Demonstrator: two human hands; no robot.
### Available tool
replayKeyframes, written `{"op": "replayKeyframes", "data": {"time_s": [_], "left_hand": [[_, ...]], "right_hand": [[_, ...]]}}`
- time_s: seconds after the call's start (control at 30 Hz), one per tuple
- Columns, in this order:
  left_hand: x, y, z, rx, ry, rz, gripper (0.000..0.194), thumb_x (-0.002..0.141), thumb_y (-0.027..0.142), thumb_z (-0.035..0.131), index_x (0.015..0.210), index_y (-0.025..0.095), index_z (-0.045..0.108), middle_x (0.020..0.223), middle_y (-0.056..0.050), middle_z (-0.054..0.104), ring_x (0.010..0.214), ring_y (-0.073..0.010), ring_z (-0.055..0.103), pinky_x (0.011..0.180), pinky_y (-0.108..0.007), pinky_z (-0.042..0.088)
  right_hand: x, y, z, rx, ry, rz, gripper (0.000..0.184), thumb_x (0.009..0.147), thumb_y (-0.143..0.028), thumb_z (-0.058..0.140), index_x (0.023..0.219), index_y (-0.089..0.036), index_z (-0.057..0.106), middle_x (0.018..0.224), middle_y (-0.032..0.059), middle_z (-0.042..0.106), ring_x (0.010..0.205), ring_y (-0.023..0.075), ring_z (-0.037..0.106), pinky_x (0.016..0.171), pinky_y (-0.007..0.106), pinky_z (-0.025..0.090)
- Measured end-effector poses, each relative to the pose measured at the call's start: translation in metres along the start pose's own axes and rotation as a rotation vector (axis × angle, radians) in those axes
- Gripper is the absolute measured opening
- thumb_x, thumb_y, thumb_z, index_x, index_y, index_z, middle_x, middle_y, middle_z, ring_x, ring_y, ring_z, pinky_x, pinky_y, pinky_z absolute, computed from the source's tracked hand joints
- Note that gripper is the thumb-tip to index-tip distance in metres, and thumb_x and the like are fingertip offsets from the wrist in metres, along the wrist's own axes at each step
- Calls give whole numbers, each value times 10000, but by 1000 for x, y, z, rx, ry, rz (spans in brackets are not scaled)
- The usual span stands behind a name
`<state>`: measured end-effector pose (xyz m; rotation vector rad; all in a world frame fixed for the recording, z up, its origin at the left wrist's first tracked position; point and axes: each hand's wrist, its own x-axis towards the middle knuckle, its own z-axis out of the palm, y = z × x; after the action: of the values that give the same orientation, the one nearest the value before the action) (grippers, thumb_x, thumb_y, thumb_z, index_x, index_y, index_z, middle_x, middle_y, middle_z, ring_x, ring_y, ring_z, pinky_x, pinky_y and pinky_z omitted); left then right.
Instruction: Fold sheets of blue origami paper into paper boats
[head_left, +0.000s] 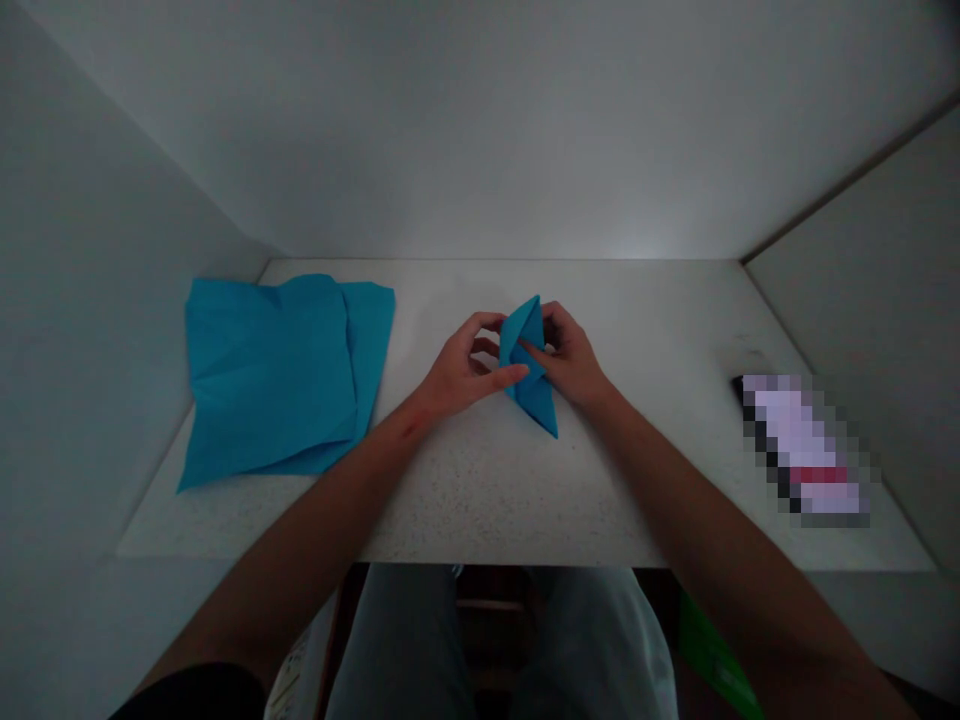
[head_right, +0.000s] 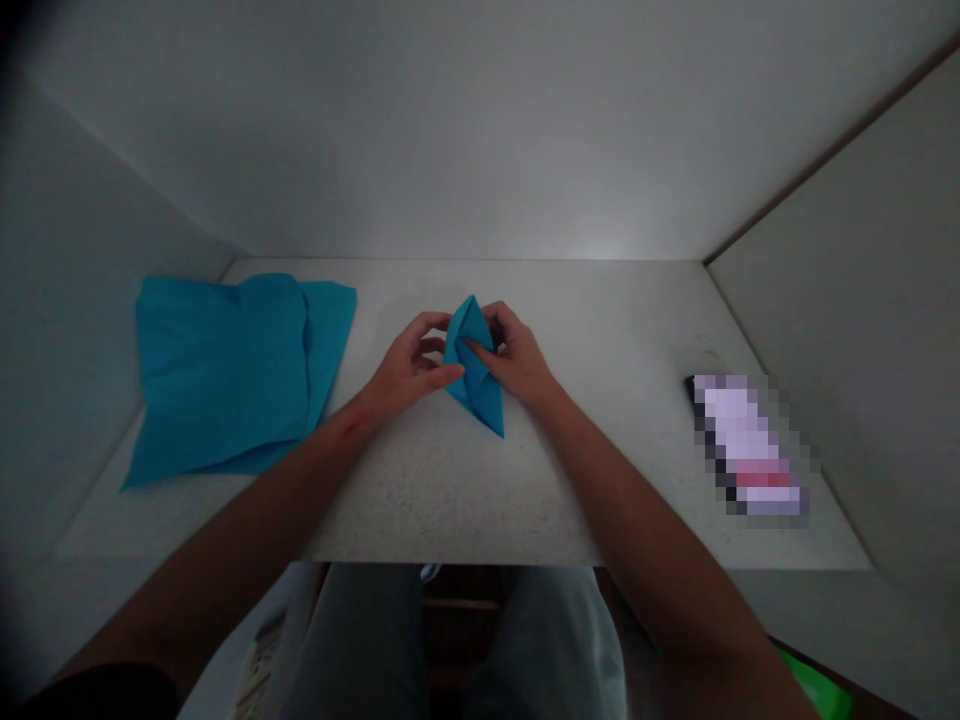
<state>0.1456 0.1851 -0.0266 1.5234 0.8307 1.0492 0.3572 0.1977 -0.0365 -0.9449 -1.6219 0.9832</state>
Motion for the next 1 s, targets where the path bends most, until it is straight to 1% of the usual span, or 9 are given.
{"op": "replayKeyframes", "data": {"time_s": [0.13, 0.2, 0.27, 0.37, 0.47, 0.57, 0.73, 0.83, 1.0], "left_hand": [[4, -4, 0, 63, 94, -9, 483, 948, 579, 776, 1277, 240, 679, 1236, -91, 750, 904, -175, 735, 660, -246, 588], [7, -4, 0, 100, 124, 0, 401, 1012, 567, 685, 1240, 237, 712, 1196, -80, 770, 927, -187, 736, 717, -280, 603], [9, -3, 1, 128, 145, 14, 358, 1042, 540, 643, 1200, 231, 734, 1169, -76, 782, 974, -199, 734, 770, -298, 611], [8, -3, 1, 160, 205, 23, 340, 1031, 515, 667, 1187, 223, 740, 1160, -79, 768, 947, -187, 718, 720, -269, 591], [6, -2, 3, 273, 252, 48, 317, 964, 451, 766, 1191, 231, 747, 1192, -81, 723, 902, -166, 688, 593, -206, 519], [2, 0, 4, 394, 205, 106, 328, 934, 386, 795, 1225, 238, 759, 1212, -85, 675, 917, -167, 676, 539, -183, 483], [-2, 1, 5, 521, 138, 180, 581, 967, 378, 767, 1523, 270, 639, 1308, -102, 606, 1012, -188, 672, 581, -206, 541], [-1, -1, 2, 509, 136, 184, 569, 1029, 415, 702, 1579, 303, 606, 1293, -94, 600, 996, -177, 669, 556, -193, 525], [0, -2, 0, 467, 139, 175, 508, 1084, 499, 623, 1549, 295, 633, 1261, -99, 604, 1036, -190, 668, 598, -207, 556]], "right_hand": [[-1, -3, 2, -57, 130, -86, 425, 925, -543, 845, 1133, -306, 560, 987, 9, 604, 745, 169, 531, 630, 327, 478], [0, -5, 0, -158, 166, -150, 326, 958, -517, 806, 1041, -295, 582, 970, 23, 571, 749, 182, 491, 630, 339, 460], [1, -9, -3, -264, 126, -202, 238, 1012, -478, 732, 948, -279, 619, 933, 37, 563, 790, 205, 502, 679, 363, 474], [1, -15, -6, -338, 52, -230, 175, 1023, -454, 715, 992, -282, 712, 876, 35, 574, 811, 221, 530, 753, 394, 495], [0, -19, -6, -320, 28, -220, 260, 992, -538, 754, 1054, -286, 748, 822, 19, 585, 771, 214, 529, 769, 403, 496], [1, -19, -4, -286, 30, -196, 354, 981, -627, 750, 964, -274, 727, 797, 9, 594, 737, 197, 520, 732, 384, 471], [3, -19, -1, -201, 88, -161, 393, 1016, -639, 708, 886, -269, 679, 856, 16, 629, 765, 189, 532, 745, 370, 485], [4, -18, -2, -178, 67, -135, 392, 1010, -651, 711, 903, -274, 681, 882, 21, 640, 795, 195, 550, 772, 375, 507], [4, -16, -3, -134, 52, -115, 376, 1001, -637, 729, 924, -275, 667, 880, 13, 630, 789, 190, 557, 778, 373, 513]]}}
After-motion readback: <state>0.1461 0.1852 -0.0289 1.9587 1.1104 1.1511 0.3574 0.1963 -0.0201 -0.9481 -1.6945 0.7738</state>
